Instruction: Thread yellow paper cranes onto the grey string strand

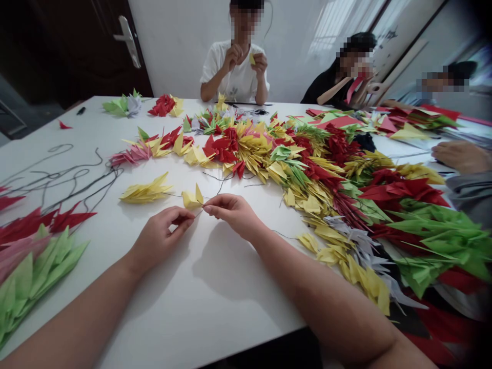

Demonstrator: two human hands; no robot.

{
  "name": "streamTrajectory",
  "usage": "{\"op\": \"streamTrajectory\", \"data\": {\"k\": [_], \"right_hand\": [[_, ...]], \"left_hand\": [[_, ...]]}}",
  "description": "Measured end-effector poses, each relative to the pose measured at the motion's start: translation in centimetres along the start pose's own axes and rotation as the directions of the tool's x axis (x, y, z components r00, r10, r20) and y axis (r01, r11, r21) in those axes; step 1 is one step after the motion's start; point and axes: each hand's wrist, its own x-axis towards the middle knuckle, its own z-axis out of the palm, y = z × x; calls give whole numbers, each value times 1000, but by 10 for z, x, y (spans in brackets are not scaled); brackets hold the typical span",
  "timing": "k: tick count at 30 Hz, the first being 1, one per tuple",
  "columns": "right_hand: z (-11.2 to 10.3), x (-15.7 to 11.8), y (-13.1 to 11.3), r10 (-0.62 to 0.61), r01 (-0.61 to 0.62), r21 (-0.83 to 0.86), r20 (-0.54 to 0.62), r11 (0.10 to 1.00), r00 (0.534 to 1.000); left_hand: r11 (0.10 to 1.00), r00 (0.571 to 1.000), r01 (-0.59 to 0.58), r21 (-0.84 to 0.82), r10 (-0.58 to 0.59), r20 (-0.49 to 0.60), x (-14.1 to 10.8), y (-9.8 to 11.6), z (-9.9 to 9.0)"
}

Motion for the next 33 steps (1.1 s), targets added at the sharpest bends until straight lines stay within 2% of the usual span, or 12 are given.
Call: {"op": "streamTrajectory", "data": {"k": [12,21,33], "right_hand": [[2,-2,-1,-12,16,-105,39,994,999],[3,-1,7,-56,60,-251,25,966,998],[6,-6,1,-117,117,-349,23,930,993]], "left_hand": [[1000,997,5,-26,-3,78,1,-1,1],[996,990,-43,72,33,135,3,-3,1],[995,984,-60,85,45,170,2,-3,1]]}}
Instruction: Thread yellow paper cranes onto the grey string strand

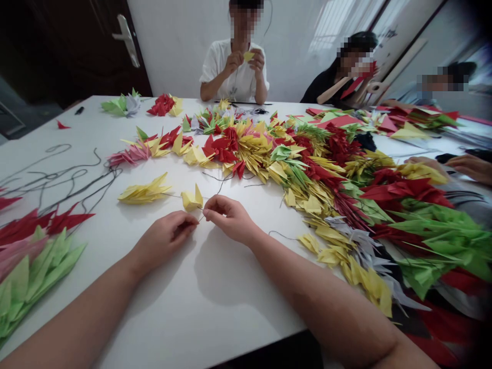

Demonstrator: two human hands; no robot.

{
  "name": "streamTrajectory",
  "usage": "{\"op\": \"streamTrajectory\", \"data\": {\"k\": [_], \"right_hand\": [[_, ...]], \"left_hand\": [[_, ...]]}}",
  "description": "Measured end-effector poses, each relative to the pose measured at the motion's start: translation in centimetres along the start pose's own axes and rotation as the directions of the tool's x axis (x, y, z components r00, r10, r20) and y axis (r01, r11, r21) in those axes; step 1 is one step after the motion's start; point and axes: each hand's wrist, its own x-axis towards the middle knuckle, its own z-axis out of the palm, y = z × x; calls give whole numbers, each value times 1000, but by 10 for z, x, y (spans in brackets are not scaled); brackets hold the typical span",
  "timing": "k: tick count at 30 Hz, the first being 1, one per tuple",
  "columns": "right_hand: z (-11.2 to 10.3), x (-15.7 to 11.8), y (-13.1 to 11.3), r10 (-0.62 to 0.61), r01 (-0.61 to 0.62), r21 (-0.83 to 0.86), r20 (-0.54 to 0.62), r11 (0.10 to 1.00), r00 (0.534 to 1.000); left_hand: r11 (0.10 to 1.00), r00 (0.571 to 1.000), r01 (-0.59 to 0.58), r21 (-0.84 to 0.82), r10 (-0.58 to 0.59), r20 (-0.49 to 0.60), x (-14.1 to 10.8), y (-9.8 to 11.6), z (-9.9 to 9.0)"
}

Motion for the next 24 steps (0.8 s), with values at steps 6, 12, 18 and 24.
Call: {"op": "streamTrajectory", "data": {"k": [6,12,18,24], "right_hand": [[-1,-1,-2,-40,42,-96,21,994,999],[-1,-1,-1,-69,76,-180,47,981,997],[0,0,1,-72,79,-153,48,985,996],[1,1,-1,-46,49,-111,33,993,998]], "left_hand": [[999,999,-33,32,33,8,0,1,0],[998,999,-46,51,46,4,-1,0,1],[997,999,-44,58,43,9,0,0,1],[996,998,-57,63,56,11,1,-5,2]]}}
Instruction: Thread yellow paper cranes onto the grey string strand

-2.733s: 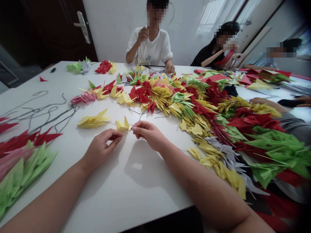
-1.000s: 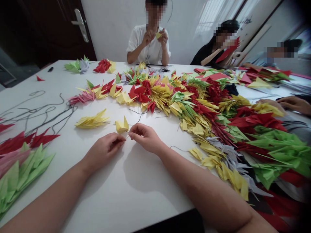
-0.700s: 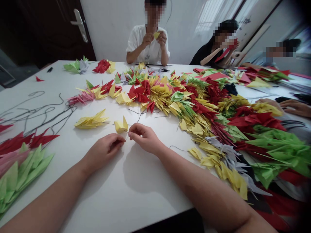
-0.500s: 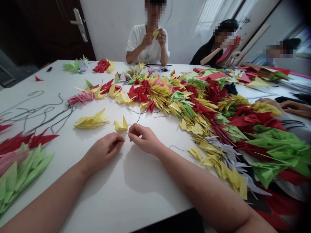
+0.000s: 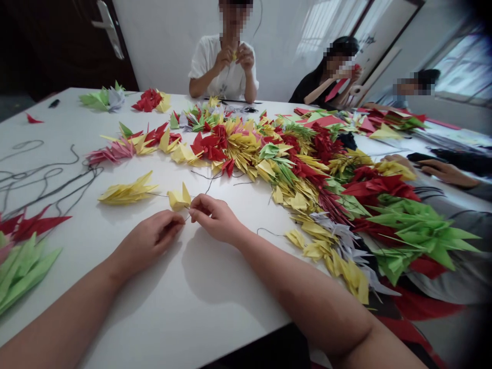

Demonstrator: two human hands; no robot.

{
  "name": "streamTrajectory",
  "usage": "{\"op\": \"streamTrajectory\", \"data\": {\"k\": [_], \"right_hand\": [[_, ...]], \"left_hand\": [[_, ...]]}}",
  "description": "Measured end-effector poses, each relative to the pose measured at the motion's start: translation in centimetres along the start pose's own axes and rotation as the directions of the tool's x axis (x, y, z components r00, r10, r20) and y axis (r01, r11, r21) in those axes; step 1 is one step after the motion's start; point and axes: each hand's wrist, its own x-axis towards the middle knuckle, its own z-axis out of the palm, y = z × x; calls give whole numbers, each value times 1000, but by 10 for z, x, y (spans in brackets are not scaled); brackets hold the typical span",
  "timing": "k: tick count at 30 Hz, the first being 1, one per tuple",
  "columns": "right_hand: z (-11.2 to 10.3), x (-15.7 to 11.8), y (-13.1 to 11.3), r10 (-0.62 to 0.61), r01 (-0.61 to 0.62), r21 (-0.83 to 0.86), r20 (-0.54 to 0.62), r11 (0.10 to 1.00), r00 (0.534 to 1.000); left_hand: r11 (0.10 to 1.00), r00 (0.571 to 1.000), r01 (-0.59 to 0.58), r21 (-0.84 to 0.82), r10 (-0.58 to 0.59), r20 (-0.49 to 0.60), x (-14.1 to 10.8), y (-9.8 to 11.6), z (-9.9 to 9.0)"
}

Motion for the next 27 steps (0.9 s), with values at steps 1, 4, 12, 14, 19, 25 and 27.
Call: {"op": "streamTrajectory", "data": {"k": [1,4,12,14,19,25,27], "right_hand": [[0,0,0,4,-4,25,-3,1000,1000],[1,1,4,0,2,139,-11,990,1000],[1,6,5,73,-69,456,10,887,997],[0,8,3,123,-108,546,9,831,992],[-5,8,1,232,-121,644,-91,755,968],[-8,8,0,268,-81,751,-132,656,954],[-9,8,0,277,-95,801,-90,592,957]], "left_hand": [[1000,1000,-2,1,2,7,0,0,0],[1000,1000,-4,-6,4,30,0,2,-1],[997,998,66,-27,-66,13,0,4,-3],[996,997,75,-38,-75,1,0,2,-2],[985,989,131,-113,-137,-49,0,-2,-1],[979,987,131,-154,-143,-71,0,-5,0],[981,987,133,-144,-144,-68,0,-6,0]]}}
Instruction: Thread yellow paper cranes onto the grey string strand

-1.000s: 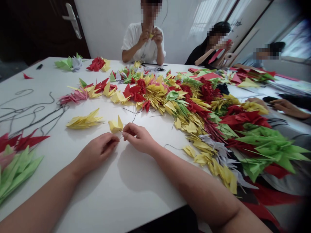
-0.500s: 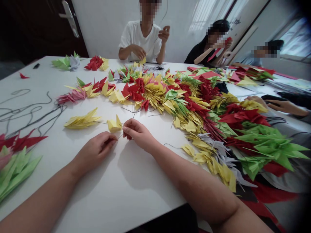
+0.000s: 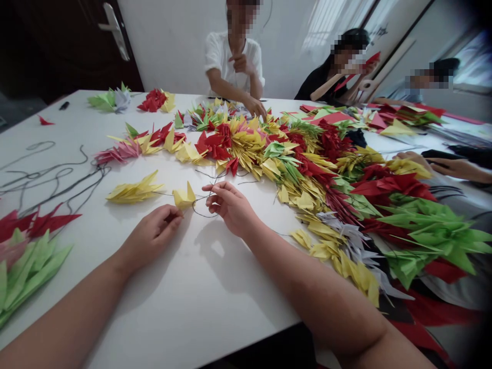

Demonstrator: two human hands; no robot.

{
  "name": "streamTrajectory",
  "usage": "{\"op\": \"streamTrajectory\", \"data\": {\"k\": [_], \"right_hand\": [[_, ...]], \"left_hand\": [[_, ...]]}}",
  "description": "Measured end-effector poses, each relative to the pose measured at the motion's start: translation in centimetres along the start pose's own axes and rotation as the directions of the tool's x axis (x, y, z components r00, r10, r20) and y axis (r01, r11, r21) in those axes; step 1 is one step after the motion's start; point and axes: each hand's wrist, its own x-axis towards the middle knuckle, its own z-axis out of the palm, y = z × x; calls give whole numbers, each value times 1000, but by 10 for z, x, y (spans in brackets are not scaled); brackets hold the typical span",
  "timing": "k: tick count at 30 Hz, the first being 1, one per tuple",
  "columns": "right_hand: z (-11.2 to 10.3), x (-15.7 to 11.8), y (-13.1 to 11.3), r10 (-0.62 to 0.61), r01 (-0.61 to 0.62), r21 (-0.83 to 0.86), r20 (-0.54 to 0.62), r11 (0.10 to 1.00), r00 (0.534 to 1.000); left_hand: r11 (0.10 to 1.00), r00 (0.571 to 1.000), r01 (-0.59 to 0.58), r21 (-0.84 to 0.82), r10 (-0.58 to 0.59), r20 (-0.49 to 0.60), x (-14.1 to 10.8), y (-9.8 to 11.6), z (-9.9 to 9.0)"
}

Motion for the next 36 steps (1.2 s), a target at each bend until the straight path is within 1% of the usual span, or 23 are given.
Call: {"op": "streamTrajectory", "data": {"k": [2,4,6,8,11,14,18,21,22,24,28,32,36], "right_hand": [[0,0,-1,41,-44,50,49,998,998],[-1,0,-1,81,-87,61,94,994,992],[0,-1,0,116,-122,47,99,991,988],[0,-1,0,134,-135,5,80,991,988],[2,-2,0,106,-95,-134,76,986,991],[4,-5,-1,80,-28,-305,160,952,984],[5,-8,2,79,82,-534,271,842,959],[5,-8,5,74,108,-616,262,780,962],[4,-8,6,65,107,-619,249,778,966],[4,-7,5,41,103,-593,225,799,973],[2,-4,5,16,62,-465,163,883,987],[-2,0,8,-8,39,-321,98,946,995],[-2,2,11,-9,13,-178,23,984,1000]], "left_hand": [[1000,1000,-3,12,3,1,0,0,0],[999,1000,-18,27,18,-4,-1,1,0],[998,999,-44,48,45,-14,-2,3,0],[994,997,-71,79,74,-28,-3,5,-1],[985,990,-119,128,128,-62,-3,8,-2],[975,980,-157,159,174,-95,-3,9,-3],[963,972,-201,181,219,-88,-2,8,-2],[945,961,-249,210,268,-65,-3,7,-2],[944,961,-249,217,269,-65,-3,7,-2],[951,967,-214,225,238,-88,-3,7,-2],[964,978,-125,233,160,-134,-2,9,-3],[971,988,-103,216,124,-87,-2,10,-4],[975,991,-129,183,134,-17,-2,10,-3]]}}
